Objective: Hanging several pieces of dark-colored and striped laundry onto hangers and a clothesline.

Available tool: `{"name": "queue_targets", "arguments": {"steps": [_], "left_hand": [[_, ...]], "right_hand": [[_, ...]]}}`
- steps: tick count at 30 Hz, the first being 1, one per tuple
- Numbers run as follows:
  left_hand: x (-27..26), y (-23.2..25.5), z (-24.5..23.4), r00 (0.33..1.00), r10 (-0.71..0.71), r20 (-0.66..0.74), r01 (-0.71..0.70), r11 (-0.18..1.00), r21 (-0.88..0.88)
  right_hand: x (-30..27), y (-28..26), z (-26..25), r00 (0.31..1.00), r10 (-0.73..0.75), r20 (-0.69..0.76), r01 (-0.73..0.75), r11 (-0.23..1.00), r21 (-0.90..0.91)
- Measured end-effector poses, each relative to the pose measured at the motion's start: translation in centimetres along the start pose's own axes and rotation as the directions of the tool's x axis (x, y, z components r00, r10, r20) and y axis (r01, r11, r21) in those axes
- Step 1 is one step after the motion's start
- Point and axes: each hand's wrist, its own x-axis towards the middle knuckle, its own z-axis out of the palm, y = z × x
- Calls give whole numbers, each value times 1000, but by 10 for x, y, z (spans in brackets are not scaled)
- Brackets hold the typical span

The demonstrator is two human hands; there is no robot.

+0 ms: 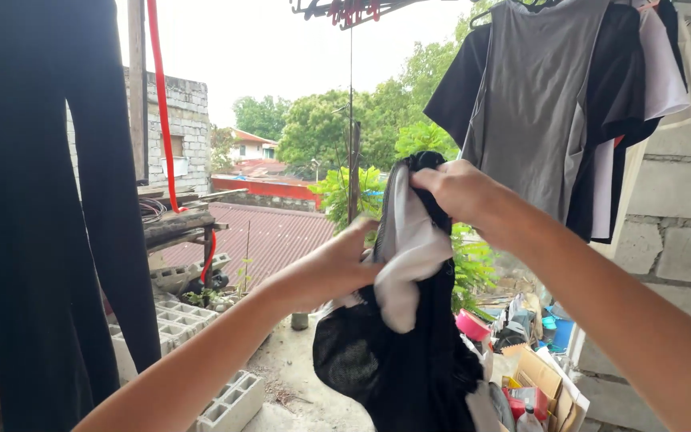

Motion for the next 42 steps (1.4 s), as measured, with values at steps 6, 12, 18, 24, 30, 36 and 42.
{"name": "queue_targets", "arguments": {"steps": [6, 12, 18, 24, 30, 36, 42], "left_hand": [[5, 0, -67, 976, -182, 120, 87, 830, 551], [32, 1, -92, 958, 194, -213, 42, 637, 770], [63, 113, -67, 506, 723, -470, -271, 651, 709], [67, 106, -47, 412, 894, -179, -491, 383, 783], [-14, -24, -27, 139, 624, 769, -167, -751, 639], [21, -77, -78, 619, 752, 227, -43, -256, 966], [13, -49, -140, 610, 760, 225, -12, -275, 961]], "right_hand": [[-3, 14, -45, 983, 1, 182, 48, 963, -263], [10, 51, -50, 945, -166, -282, 26, 897, -441], [-33, 32, 31, 105, -757, -645, 855, 400, -331], [59, 99, 119, 535, -836, -124, 267, 306, -914], [94, 92, 124, 475, -875, -93, 393, 306, -867], [99, 64, 127, 427, -902, -63, 513, 299, -805], [121, 25, 131, 297, -950, -95, 614, 266, -743]]}}
